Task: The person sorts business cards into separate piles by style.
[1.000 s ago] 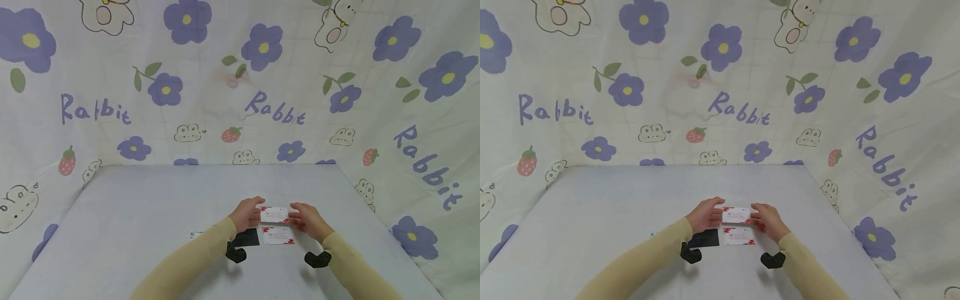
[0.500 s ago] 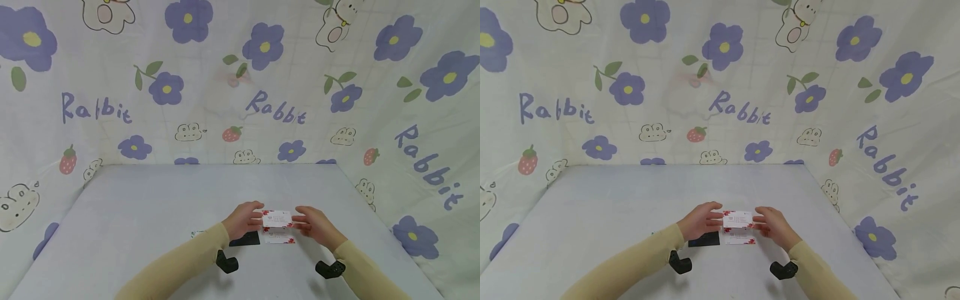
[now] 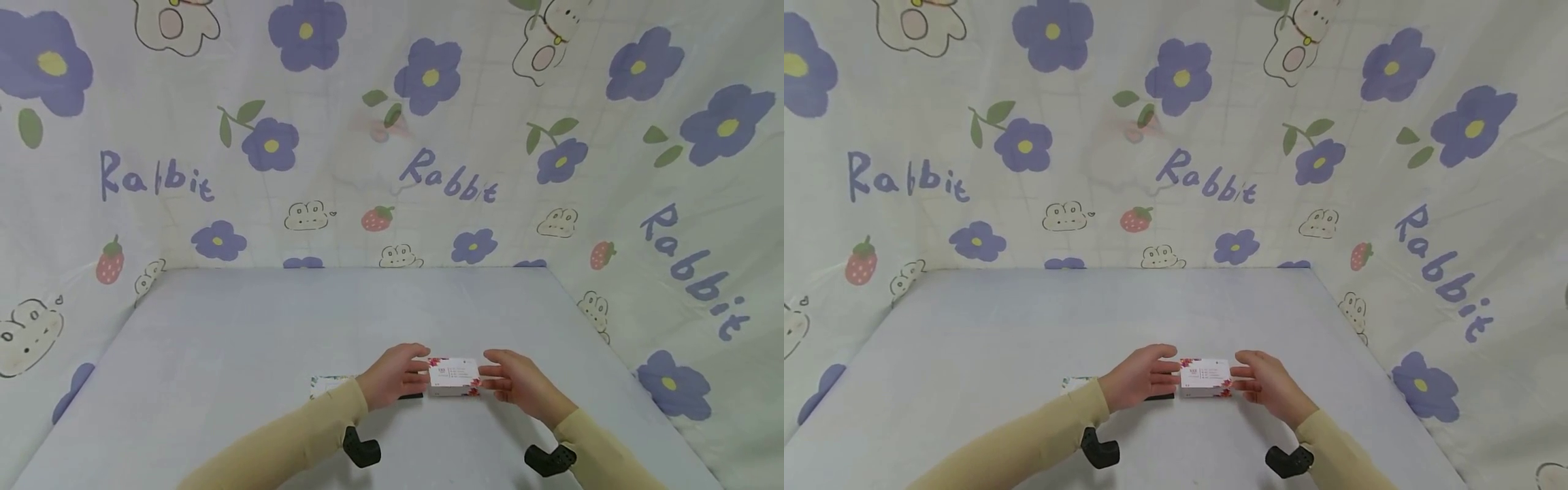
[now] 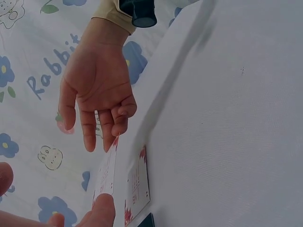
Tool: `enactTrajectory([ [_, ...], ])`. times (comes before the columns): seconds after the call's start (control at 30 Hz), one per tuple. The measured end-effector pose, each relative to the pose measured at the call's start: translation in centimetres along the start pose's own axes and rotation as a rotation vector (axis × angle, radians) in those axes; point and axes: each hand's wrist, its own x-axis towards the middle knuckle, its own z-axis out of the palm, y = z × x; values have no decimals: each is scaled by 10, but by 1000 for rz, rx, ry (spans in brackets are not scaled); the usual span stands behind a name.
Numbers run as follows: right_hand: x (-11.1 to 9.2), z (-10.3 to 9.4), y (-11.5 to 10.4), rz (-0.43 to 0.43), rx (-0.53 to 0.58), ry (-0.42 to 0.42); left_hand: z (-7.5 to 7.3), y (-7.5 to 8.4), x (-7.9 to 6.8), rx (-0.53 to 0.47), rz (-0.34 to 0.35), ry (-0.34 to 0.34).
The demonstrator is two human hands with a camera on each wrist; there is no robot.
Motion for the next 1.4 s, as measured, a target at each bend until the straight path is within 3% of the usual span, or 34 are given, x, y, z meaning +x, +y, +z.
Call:
enactTrajectory([
  [0.33,4,3,10,-11,-15,10,1,-8,2,-6,3,6],
  [0.73,13,3,20,9,-36,27,2,-20,14,-19,-43,35],
  [1.4,11,1,20,12,-38,50,11,-13,10,-15,-61,39],
])
